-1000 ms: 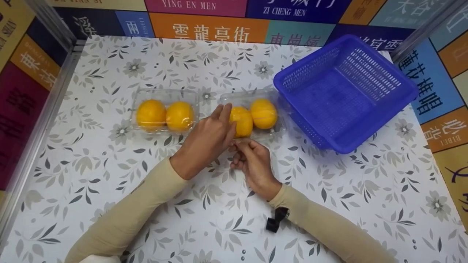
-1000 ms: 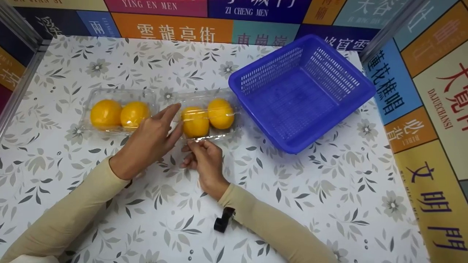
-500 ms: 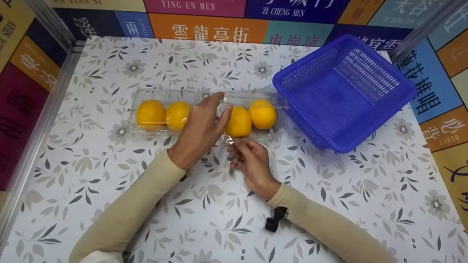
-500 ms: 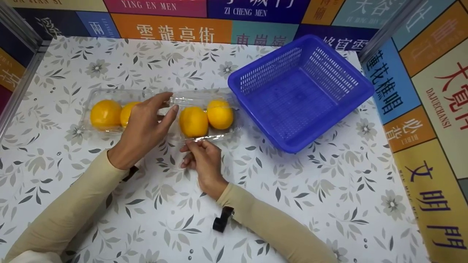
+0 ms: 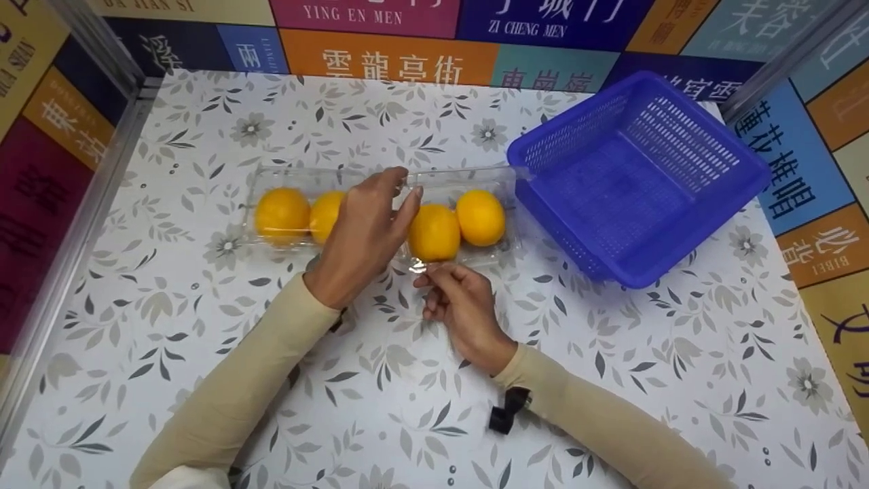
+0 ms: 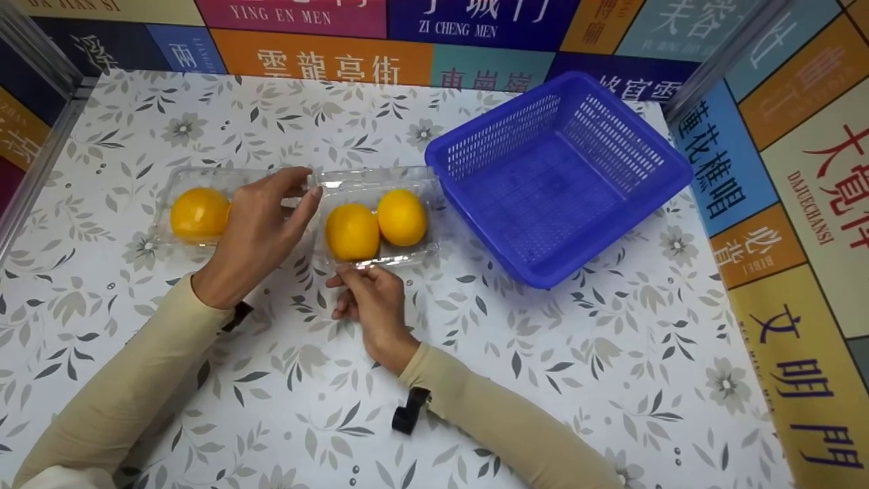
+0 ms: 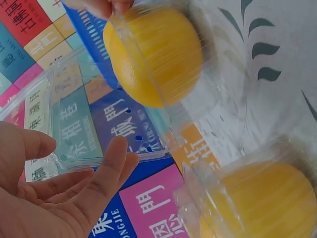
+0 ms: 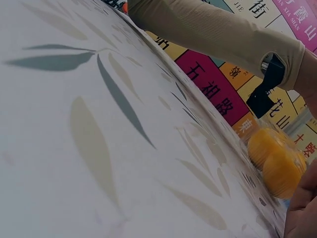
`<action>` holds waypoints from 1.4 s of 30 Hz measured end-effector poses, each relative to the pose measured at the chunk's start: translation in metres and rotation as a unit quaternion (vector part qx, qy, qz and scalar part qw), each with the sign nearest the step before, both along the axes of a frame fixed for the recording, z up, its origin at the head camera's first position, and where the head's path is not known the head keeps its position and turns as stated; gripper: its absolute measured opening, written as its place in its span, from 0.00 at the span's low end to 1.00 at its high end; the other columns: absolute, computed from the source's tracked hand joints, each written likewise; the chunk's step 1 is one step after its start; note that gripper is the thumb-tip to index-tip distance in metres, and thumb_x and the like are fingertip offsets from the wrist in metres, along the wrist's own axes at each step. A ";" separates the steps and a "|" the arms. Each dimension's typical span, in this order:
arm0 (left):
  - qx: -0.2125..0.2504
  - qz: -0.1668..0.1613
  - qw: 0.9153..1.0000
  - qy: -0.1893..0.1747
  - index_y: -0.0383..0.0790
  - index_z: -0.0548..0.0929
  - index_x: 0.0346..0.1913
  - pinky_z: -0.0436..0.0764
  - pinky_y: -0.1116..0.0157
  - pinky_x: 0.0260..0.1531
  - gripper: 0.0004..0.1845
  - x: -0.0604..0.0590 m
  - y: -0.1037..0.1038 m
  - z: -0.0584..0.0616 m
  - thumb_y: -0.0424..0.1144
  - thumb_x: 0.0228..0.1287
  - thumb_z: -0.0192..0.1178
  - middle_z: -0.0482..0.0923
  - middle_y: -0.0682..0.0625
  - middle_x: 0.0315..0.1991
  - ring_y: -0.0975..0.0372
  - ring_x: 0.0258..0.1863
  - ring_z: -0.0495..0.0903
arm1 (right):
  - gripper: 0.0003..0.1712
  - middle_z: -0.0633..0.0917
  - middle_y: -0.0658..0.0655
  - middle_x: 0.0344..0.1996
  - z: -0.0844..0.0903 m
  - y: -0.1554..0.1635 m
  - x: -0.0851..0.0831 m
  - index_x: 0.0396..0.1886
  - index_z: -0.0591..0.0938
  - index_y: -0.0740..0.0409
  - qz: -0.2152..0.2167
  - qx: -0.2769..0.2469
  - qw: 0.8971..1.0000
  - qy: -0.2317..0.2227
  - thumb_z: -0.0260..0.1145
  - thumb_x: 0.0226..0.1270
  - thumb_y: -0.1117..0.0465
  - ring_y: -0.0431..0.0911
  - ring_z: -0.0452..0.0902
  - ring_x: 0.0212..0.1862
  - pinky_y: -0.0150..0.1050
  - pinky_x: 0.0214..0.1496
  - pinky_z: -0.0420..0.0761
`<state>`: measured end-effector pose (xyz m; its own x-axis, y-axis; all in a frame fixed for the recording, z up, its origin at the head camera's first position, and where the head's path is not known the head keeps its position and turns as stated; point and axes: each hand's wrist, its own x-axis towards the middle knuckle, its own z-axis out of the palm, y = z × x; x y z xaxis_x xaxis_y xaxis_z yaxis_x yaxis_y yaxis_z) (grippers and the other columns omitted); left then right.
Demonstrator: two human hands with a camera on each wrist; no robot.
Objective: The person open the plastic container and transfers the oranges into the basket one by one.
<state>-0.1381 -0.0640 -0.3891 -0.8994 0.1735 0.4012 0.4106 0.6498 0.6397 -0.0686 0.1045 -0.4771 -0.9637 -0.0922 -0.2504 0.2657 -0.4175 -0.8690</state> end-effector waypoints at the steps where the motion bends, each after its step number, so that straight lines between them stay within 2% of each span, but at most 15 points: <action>1: 0.002 0.003 1.000 -0.003 0.25 0.83 0.63 0.92 0.55 0.52 0.20 -0.001 0.000 0.001 0.41 0.85 0.62 0.89 0.34 0.53 0.46 0.50 0.91 | 0.08 0.90 0.59 0.35 0.000 0.000 0.000 0.46 0.85 0.68 0.002 0.001 1.000 0.001 0.62 0.84 0.67 0.42 0.75 0.23 0.34 0.25 0.83; 9: 0.024 0.019 0.999 -0.036 0.25 0.71 0.77 0.91 0.54 0.56 0.28 -0.003 -0.001 0.005 0.40 0.86 0.60 0.85 0.32 0.62 0.47 0.56 0.90 | 0.12 0.90 0.60 0.36 -0.001 -0.002 0.001 0.53 0.82 0.76 0.003 0.008 1.000 0.003 0.62 0.85 0.67 0.42 0.75 0.23 0.34 0.25 0.83; 17: 0.049 0.013 0.997 -0.062 0.26 0.68 0.80 0.89 0.54 0.59 0.30 -0.005 -0.003 0.003 0.40 0.86 0.59 0.80 0.32 0.69 0.48 0.61 0.88 | 0.09 0.90 0.59 0.35 0.000 -0.004 0.001 0.47 0.85 0.71 0.010 0.022 1.000 0.007 0.63 0.84 0.67 0.42 0.75 0.23 0.34 0.24 0.84; 21: 0.063 0.012 0.995 -0.077 0.26 0.65 0.82 0.89 0.55 0.60 0.32 -0.006 -0.003 0.003 0.39 0.85 0.59 0.77 0.31 0.73 0.48 0.65 0.86 | 0.11 0.91 0.59 0.35 0.001 -0.005 0.001 0.48 0.85 0.73 0.009 0.028 1.000 0.003 0.64 0.84 0.66 0.42 0.75 0.22 0.33 0.24 0.83; 28: 0.057 -0.002 0.995 -0.082 0.27 0.53 0.87 0.88 0.56 0.62 0.40 -0.007 0.000 -0.001 0.36 0.84 0.59 0.65 0.32 0.82 0.47 0.71 0.82 | 0.13 0.91 0.59 0.35 0.000 -0.005 0.000 0.51 0.84 0.76 0.006 0.026 1.000 0.005 0.65 0.84 0.66 0.41 0.75 0.22 0.33 0.24 0.84; 31: 0.068 -0.013 0.993 -0.093 0.28 0.48 0.88 0.87 0.56 0.62 0.43 -0.008 0.001 -0.002 0.35 0.84 0.59 0.59 0.33 0.85 0.46 0.74 0.79 | 0.14 0.91 0.59 0.35 0.000 -0.005 0.000 0.52 0.84 0.77 0.006 0.028 1.000 0.006 0.64 0.85 0.66 0.41 0.75 0.22 0.33 0.24 0.84; 36: 0.070 -0.031 0.991 -0.106 0.28 0.45 0.89 0.86 0.54 0.64 0.44 -0.010 0.002 -0.004 0.34 0.83 0.59 0.52 0.33 0.88 0.45 0.79 0.71 | 0.13 0.91 0.59 0.35 -0.001 -0.005 -0.001 0.53 0.84 0.77 0.005 0.032 0.999 0.003 0.64 0.84 0.66 0.41 0.75 0.22 0.33 0.24 0.84; 38: 0.052 -0.032 0.992 -0.108 0.27 0.45 0.88 0.80 0.53 0.71 0.44 -0.011 0.003 -0.005 0.35 0.83 0.59 0.50 0.33 0.88 0.46 0.82 0.67 | 0.13 0.91 0.59 0.35 -0.001 -0.005 0.000 0.53 0.84 0.77 0.006 0.034 0.999 0.003 0.64 0.84 0.67 0.41 0.75 0.22 0.33 0.24 0.84; 42: 0.023 -0.031 0.993 -0.115 0.27 0.45 0.88 0.61 0.55 0.83 0.44 -0.013 0.004 -0.007 0.37 0.84 0.59 0.47 0.32 0.89 0.47 0.86 0.58 | 0.14 0.91 0.59 0.36 0.000 -0.005 0.000 0.52 0.84 0.77 0.008 0.036 0.999 0.004 0.64 0.84 0.66 0.42 0.75 0.22 0.33 0.25 0.84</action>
<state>-0.1514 -0.0597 -0.3961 -0.9564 0.2174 0.1953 0.2885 0.5963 0.7492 -0.0686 0.0999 -0.4767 -0.9642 -0.0906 -0.2494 0.2653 -0.3494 -0.8986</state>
